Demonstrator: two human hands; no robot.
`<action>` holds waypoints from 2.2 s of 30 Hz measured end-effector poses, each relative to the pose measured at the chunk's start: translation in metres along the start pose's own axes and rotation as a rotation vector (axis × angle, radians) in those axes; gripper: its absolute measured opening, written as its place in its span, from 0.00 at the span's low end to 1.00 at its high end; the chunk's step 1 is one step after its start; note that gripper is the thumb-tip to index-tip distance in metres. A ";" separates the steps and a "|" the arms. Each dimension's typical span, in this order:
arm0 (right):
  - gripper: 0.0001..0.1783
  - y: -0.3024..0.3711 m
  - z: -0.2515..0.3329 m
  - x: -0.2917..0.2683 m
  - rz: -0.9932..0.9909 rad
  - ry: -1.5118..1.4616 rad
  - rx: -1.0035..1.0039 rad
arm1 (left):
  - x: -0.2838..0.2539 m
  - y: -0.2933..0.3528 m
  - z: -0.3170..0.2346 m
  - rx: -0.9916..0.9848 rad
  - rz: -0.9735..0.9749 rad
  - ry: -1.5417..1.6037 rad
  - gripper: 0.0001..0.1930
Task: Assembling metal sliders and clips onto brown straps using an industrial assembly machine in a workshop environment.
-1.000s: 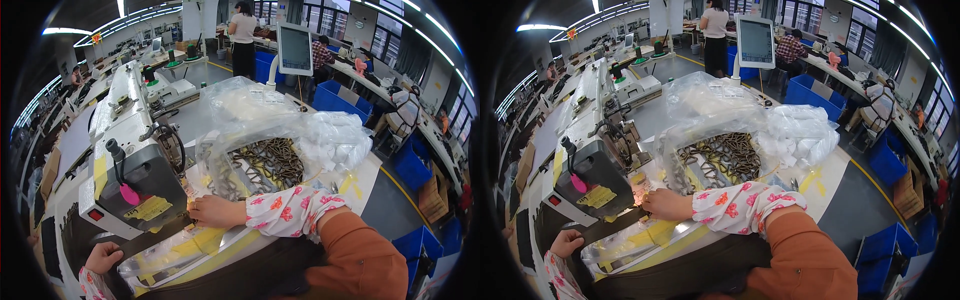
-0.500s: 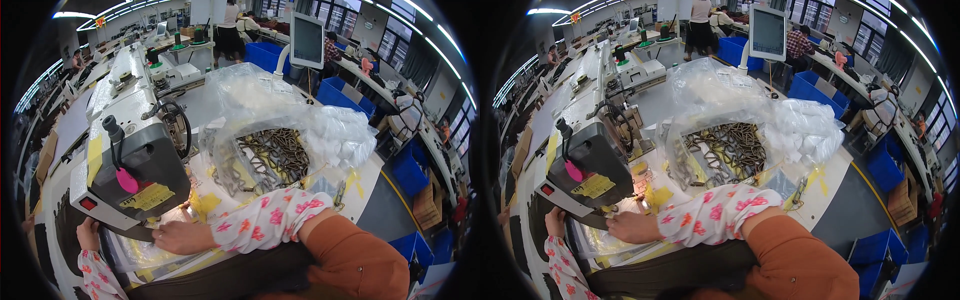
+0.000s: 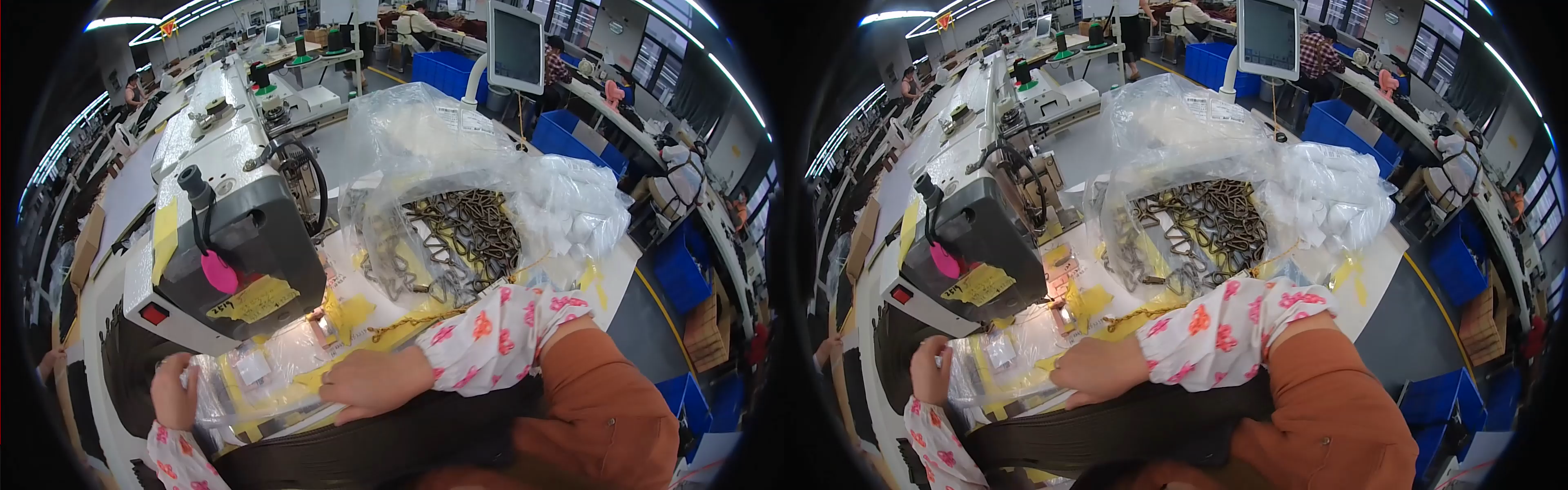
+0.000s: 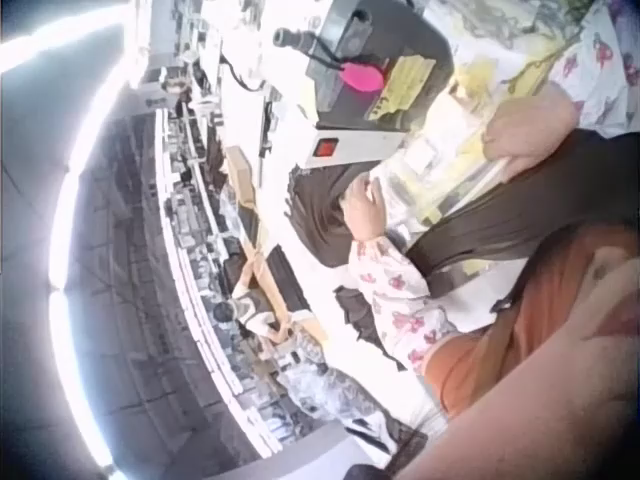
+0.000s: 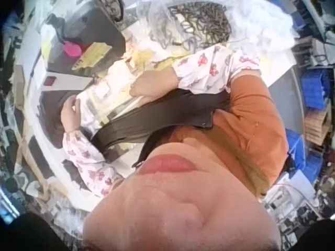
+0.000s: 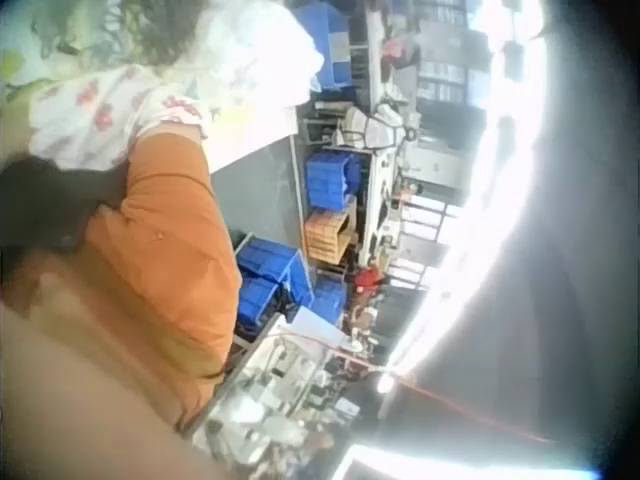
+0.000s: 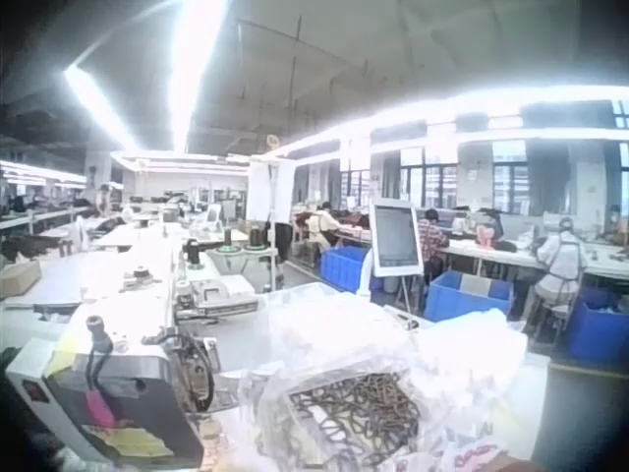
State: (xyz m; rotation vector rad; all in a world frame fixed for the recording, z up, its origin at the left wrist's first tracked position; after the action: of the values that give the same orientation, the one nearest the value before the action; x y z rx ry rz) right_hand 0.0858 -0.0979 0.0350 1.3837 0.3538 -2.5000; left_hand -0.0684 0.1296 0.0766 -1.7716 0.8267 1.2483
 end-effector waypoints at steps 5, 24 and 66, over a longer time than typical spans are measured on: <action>0.17 0.040 -0.015 0.017 0.025 -0.357 0.123 | 0.032 0.043 -0.137 0.282 0.592 0.414 0.07; 0.17 0.034 -0.029 -0.004 0.114 -0.346 0.293 | 0.056 0.027 -0.121 0.005 0.771 0.666 0.09; 0.06 0.188 -0.135 -0.148 -1.206 -0.329 0.609 | 0.098 -0.026 -0.154 0.266 0.450 0.687 0.12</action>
State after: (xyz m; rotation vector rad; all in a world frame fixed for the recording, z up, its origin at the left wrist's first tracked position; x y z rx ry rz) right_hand 0.3325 -0.2125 0.0757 0.9799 0.4644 -4.0299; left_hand 0.0495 -0.0005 0.0194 -1.8565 1.7707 0.7128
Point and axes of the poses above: each hand's wrist, its own y-axis away from the middle knuckle, its own x-axis out of the palm, z = x × y, the point moved 5 cm from there along -y, towards the middle knuckle, and after that the axes turned 1 degree about z, right-handed, at the moved point
